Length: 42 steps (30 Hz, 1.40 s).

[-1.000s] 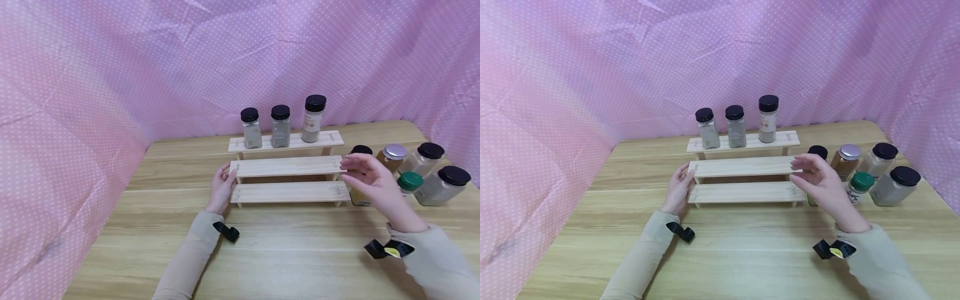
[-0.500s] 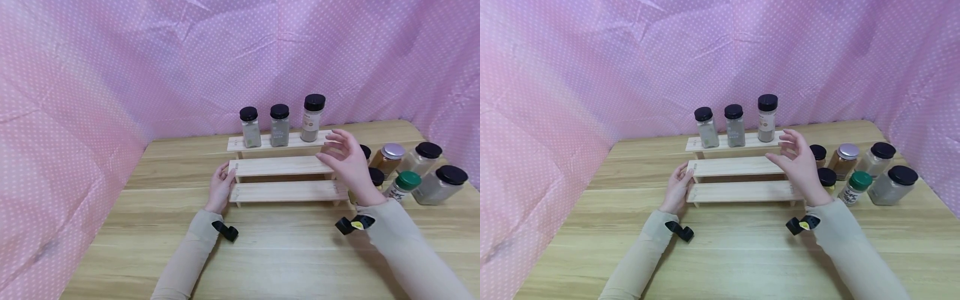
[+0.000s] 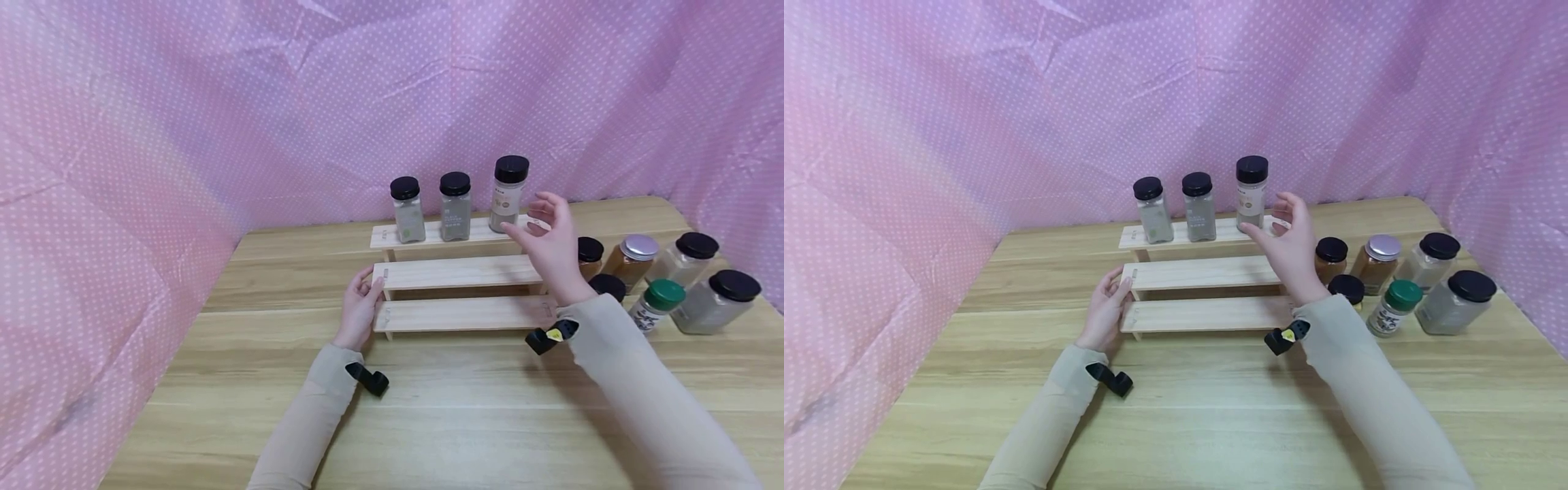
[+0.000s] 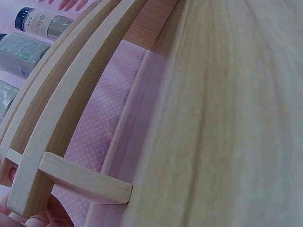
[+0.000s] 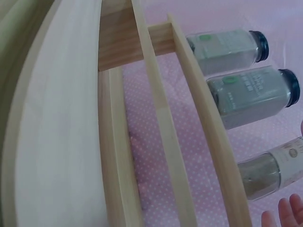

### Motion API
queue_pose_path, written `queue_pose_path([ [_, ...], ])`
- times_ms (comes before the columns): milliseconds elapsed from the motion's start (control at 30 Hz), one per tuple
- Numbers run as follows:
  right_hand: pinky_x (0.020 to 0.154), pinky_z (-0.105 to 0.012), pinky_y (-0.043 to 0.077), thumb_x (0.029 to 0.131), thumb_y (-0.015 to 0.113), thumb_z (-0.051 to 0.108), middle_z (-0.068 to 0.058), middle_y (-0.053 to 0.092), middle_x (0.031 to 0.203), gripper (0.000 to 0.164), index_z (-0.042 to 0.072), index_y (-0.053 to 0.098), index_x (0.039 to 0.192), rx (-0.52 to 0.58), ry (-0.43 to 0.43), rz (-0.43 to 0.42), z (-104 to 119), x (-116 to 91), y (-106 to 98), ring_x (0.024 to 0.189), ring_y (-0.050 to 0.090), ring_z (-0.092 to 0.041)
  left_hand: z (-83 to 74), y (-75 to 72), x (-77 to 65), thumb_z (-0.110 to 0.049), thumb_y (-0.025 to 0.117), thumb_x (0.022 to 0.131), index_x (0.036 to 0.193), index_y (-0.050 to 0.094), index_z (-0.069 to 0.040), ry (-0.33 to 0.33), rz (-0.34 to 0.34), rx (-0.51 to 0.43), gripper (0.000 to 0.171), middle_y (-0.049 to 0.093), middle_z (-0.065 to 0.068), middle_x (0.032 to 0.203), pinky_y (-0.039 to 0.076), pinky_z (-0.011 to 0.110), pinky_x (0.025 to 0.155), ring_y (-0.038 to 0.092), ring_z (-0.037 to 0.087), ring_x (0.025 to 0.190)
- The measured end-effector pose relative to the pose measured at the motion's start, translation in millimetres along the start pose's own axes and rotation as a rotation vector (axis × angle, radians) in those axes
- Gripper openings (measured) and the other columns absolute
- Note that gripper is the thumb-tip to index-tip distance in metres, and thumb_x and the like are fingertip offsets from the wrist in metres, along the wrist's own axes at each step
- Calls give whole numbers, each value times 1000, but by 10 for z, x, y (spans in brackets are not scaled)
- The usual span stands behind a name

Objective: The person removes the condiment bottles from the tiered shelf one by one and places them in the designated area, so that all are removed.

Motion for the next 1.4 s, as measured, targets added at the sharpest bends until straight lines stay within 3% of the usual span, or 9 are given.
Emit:
queue_pose_path([
  [300, 104, -40, 40, 83, 73, 21, -14, 42, 132, 72, 6, 32, 140, -3, 21, 12, -46, 86, 64, 123, 44, -27, 24, -11, -5, -6, 58, 93, 132, 50, -7, -21, 0, -7, 40, 49, -7, 70, 34, 15, 52, 41, 3, 58],
  [733, 101, -40, 41, 82, 74, 17, -16, 46, 131, 69, 4, 35, 138, -39, 25, 21, -70, 205, 155, 120, 46, -27, 61, -19, -10, -7, 58, 93, 133, 50, -6, -10, -6, 7, 41, 50, -7, 70, 36, 15, 53, 44, 4, 60],
  [1400, 98, -41, 43, 82, 74, 21, -15, 49, 126, 60, 2, 43, 130, -64, -14, -77, -47, 277, 222, 115, 48, -24, 3, 8, 6, -6, 58, 93, 132, 49, -3, 6, -1, -3, 40, 48, -8, 69, 35, 14, 54, 43, 3, 60],
])
Point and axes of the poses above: each hand's wrist, its own x-axis towards the middle knuckle, its own y-axis out of the palm, z = x × y, the point moved 4 cm from there along x, towards the middle knuckle
